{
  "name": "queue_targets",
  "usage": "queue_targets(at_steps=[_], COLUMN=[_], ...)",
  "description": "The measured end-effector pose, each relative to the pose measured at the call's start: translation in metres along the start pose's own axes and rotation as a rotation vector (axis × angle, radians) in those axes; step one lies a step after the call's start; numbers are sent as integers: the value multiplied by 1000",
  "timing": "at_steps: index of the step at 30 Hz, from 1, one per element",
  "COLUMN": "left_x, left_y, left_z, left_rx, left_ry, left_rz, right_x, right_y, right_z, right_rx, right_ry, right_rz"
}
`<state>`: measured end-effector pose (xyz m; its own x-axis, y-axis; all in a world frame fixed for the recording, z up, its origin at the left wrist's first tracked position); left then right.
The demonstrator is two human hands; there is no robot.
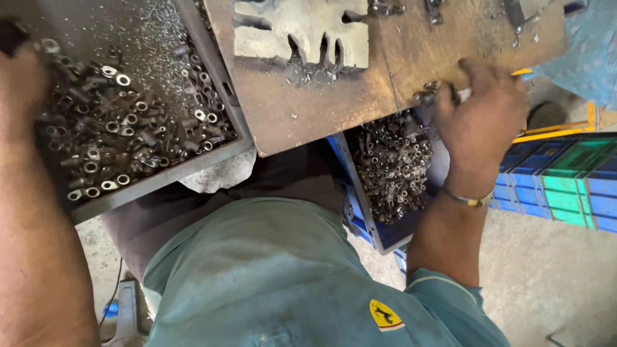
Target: The person repeatedly picks small metal parts from a bin and grinds them against a bench grinder, creating sparks. The person then places the ground parts into a separate bin. The process is repeated continuously throughout the clip.
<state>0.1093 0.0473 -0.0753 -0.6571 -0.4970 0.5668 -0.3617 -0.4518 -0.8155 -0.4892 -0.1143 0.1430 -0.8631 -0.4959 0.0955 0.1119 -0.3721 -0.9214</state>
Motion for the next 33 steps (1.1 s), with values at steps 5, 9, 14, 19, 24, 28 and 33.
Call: queue_targets(at_steps=[5, 9, 14, 19, 24, 28, 33], left_x=[74, 161, 219, 223, 237, 258, 279], left_y=[-23, -58, -63, -60, -72, -64, -44], left_z=[-23, -74, -119, -142, -146, -146, -157], left_rx=[-122, -337, -559, -648, -415, -562, -529], left_ry=[-9, -194, -358, -177, 270, 159, 340], left_rz=[-640, -1145, -1227, -946, -442, -542, -717], right_x=[-17, -23, -14, -12, -21, -83, -156], right_y=[10, 50, 105, 101, 13, -29, -18], right_z=[1, 47, 89, 74, 24, -11, -10], right_rx=[198, 265, 80, 22, -106, 82, -32], right_ry=[-93, -164, -77, -139, -45, -151, -369], right_rz=[170, 186, 396, 296, 60, 282, 803])
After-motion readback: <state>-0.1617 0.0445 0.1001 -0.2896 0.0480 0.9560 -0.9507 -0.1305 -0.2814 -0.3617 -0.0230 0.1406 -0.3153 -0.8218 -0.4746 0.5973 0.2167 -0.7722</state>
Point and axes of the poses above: each hand's wrist, its own z-axis towards the middle knuckle, its own y-axis out of the palm, x = y × z, the point moved 3 cm from there along z, towards the middle knuckle, and after that the axes turned 4 degrees about -y, right-handed, at the moved point
